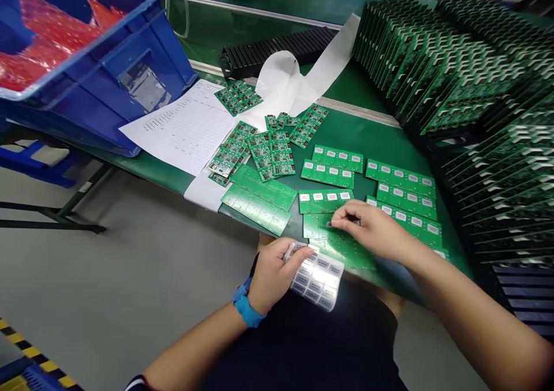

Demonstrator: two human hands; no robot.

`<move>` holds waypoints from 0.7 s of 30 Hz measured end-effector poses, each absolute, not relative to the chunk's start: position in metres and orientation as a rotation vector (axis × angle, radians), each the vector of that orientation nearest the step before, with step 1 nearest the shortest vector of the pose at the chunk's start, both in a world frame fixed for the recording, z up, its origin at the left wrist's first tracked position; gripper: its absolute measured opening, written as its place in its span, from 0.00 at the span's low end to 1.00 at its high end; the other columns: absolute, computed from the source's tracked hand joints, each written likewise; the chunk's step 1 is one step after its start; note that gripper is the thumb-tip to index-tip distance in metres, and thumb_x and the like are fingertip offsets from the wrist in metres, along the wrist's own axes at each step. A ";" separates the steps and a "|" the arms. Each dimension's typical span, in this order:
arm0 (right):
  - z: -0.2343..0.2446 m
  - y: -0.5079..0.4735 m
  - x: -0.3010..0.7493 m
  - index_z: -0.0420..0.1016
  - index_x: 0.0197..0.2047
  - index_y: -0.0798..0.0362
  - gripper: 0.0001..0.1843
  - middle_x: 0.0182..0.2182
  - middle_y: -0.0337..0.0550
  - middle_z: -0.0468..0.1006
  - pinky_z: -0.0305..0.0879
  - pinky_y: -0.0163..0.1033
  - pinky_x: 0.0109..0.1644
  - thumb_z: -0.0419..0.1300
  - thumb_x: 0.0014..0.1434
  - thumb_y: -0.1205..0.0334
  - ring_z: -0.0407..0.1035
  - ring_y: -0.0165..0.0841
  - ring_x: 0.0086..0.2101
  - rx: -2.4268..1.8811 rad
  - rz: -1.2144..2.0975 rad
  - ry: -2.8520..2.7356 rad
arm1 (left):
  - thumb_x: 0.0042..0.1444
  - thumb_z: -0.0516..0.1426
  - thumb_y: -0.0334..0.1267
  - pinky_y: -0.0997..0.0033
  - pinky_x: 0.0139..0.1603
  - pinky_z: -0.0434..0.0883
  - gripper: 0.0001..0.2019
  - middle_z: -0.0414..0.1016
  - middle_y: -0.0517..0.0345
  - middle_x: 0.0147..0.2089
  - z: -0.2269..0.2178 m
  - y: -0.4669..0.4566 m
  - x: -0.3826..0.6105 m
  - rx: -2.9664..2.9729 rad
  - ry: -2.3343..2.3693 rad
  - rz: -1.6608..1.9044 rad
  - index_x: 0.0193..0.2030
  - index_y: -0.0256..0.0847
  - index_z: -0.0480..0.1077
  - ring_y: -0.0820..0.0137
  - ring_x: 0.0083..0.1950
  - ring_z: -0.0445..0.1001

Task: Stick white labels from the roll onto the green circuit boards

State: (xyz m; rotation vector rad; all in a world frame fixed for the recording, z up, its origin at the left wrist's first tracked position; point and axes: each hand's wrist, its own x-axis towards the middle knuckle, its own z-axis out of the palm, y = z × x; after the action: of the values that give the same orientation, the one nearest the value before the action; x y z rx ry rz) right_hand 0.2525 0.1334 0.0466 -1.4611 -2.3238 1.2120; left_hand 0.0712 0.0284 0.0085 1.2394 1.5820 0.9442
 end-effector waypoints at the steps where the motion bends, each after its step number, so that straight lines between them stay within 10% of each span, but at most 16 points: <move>1: 0.043 0.138 0.252 0.72 0.29 0.52 0.08 0.30 0.41 0.73 0.61 0.39 0.39 0.54 0.56 0.61 0.67 0.34 0.35 -1.477 1.179 -2.382 | 0.55 0.57 0.40 0.76 0.33 0.68 0.08 0.77 0.58 0.30 0.009 0.028 0.071 1.290 1.535 0.932 0.29 0.40 0.74 0.71 0.32 0.73; 6: 0.033 0.148 0.244 0.72 0.27 0.52 0.08 0.28 0.42 0.73 0.61 0.39 0.37 0.54 0.55 0.63 0.67 0.35 0.34 -1.518 1.057 -2.501 | 0.55 0.57 0.39 0.71 0.50 0.67 0.05 0.73 0.58 0.53 0.012 0.029 0.072 1.484 1.393 0.878 0.32 0.43 0.74 0.66 0.50 0.72; 17: 0.030 0.135 0.242 0.68 0.41 0.53 0.11 0.31 0.44 0.72 0.58 0.47 0.42 0.57 0.53 0.62 0.65 0.39 0.36 -1.496 0.529 -2.529 | 0.57 0.55 0.41 0.71 0.48 0.67 0.07 0.72 0.60 0.54 0.005 0.032 0.073 1.539 1.434 0.802 0.34 0.45 0.73 0.66 0.49 0.73; 21: 0.034 0.139 0.235 0.61 0.46 0.52 0.13 0.34 0.42 0.71 0.61 0.41 0.42 0.51 0.56 0.68 0.66 0.34 0.37 -1.338 0.929 -2.394 | 0.58 0.54 0.38 0.71 0.50 0.66 0.06 0.72 0.59 0.53 0.009 0.030 0.072 1.491 1.408 0.860 0.37 0.44 0.73 0.67 0.50 0.72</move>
State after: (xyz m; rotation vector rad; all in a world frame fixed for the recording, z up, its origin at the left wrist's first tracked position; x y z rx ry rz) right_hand 0.2352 0.1387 0.0340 -1.3383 -2.3943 0.9289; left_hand 0.0721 0.0300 0.0091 1.4914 1.4085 0.8601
